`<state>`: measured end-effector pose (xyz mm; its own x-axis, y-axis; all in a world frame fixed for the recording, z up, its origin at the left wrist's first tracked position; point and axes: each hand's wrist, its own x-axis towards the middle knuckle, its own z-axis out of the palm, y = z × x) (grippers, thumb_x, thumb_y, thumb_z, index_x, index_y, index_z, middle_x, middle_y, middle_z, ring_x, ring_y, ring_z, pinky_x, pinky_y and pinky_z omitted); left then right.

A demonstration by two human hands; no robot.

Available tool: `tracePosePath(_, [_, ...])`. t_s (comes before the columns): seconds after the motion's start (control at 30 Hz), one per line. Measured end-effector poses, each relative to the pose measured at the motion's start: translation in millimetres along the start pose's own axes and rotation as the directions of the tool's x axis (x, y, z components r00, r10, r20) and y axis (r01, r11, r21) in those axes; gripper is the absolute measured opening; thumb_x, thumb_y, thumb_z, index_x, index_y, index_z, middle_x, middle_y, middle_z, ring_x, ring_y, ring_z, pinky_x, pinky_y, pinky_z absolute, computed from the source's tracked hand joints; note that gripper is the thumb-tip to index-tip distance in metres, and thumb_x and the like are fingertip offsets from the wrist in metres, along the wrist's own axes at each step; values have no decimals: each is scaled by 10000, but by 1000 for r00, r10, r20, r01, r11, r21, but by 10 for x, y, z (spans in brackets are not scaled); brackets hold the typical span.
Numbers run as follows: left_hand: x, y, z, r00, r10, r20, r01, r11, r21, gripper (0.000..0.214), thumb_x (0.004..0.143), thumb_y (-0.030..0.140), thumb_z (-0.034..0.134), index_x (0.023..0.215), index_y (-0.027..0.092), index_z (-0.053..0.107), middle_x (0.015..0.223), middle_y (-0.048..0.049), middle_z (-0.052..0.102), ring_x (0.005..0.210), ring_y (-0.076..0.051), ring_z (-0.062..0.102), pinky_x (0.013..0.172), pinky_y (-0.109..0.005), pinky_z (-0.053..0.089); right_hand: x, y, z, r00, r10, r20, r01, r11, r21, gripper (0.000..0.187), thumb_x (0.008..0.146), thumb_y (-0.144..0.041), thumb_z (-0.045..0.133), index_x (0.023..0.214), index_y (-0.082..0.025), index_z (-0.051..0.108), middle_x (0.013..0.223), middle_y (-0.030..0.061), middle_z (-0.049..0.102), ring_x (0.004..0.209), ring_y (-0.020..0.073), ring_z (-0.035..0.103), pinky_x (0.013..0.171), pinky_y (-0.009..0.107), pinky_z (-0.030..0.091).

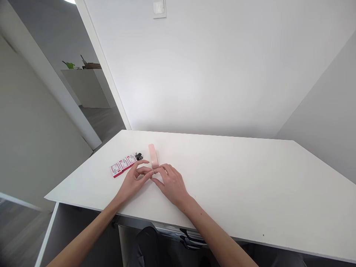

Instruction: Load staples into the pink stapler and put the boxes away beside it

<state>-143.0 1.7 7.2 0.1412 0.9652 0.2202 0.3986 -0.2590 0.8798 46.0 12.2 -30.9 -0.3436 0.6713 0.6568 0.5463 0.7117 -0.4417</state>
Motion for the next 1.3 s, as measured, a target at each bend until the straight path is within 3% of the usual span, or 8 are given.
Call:
tracePosePath(0.2, [-18, 11, -4, 997, -17, 77, 18, 1000, -9, 391, 950, 480, 642, 1241, 256, 506, 940, -20, 794, 916, -222, 751, 886, -385, 547, -1, -30, -18, 999, 8, -34, -10, 999, -50, 119, 1039, -268, 558, 994, -236, 663, 1036, 48, 739, 896, 197, 699, 685, 304, 482])
tracePosePath(0.37, [-35, -41, 37, 970, 237, -61, -196, 899, 392, 251, 1013, 443, 550, 1160, 249, 610, 1141, -52, 753, 1065, -241, 692, 947, -426, 529, -37, -4, -83, 980, 193, -46, -183, 969, 167, 180, 1042, -346, 537, 999, -248, 682, 1025, 33, 748, 845, 177, 705, 670, 292, 487])
tracePosePath(0.47, [-40, -32, 81, 896, 442, 56, -373, 676, 636, 243, 1041, 347, 507, 1231, 261, 632, 1390, -62, 652, 1320, -274, 547, 1120, -497, 415, -84, 98, -204, 893, 445, -63, -390, 836, 385, 231, 995, -447, 581, 977, -246, 695, 1025, 43, 752, 877, 198, 705, 689, 301, 522])
tracePosePath(0.63, [37, -3, 157, 832, 447, 329, -514, 396, 761, 365, 1050, 313, 458, 1394, 307, 583, 1585, -13, 485, 1541, -308, 281, 1228, -564, 258, -251, 395, -552, 724, 689, 5, -597, 624, 503, 351, 894, -579, 661, 948, -236, 710, 1058, 73, 755, 885, 236, 694, 734, 346, 531])
tracePosePath(0.73, [140, -56, 185, 863, 401, 307, -463, 385, 798, 438, 1060, 326, 396, 1480, 260, 504, 1588, -37, 482, 1555, -302, 263, 1262, -582, 185, -368, 531, -729, 688, 724, 54, -649, 579, 493, 382, 863, -614, 683, 955, -244, 707, 1039, 60, 749, 782, 206, 671, 736, 355, 521])
tracePosePath(1.0, [255, -217, -63, 903, 418, 98, -302, 456, 837, 579, 1008, 283, 376, 1576, 181, 324, 1690, -120, 277, 1585, -316, 168, 1272, -599, 161, -467, 565, -840, 744, 650, 158, -634, 611, 473, 386, 855, -622, 680, 960, -253, 712, 1035, 55, 744, 764, 197, 653, 691, 340, 512])
tracePosePath(1.13, [235, -419, -412, 920, 367, -140, -70, 504, 861, 616, 908, 361, 518, 1465, 110, 439, 1564, -226, 445, 1523, -417, 284, 1238, -662, 175, -536, 596, -912, 772, 601, 206, -615, 625, 481, 374, 869, -601, 673, 974, -245, 715, 965, 56, 745, 805, 212, 665, 723, 351, 519])
tracePosePath(1.3, [226, -519, -561, 939, 316, -139, -26, 466, 884, 548, 898, 419, 536, 1357, 120, 564, 1199, -199, 698, 1476, -441, 334, 1221, -703, 131, -594, 579, -959, 777, 590, 219, -616, 640, 459, 360, 879, -589, 663, 969, -245, 716, 964, 55, 749, 825, 218, 667, 738, 357, 514])
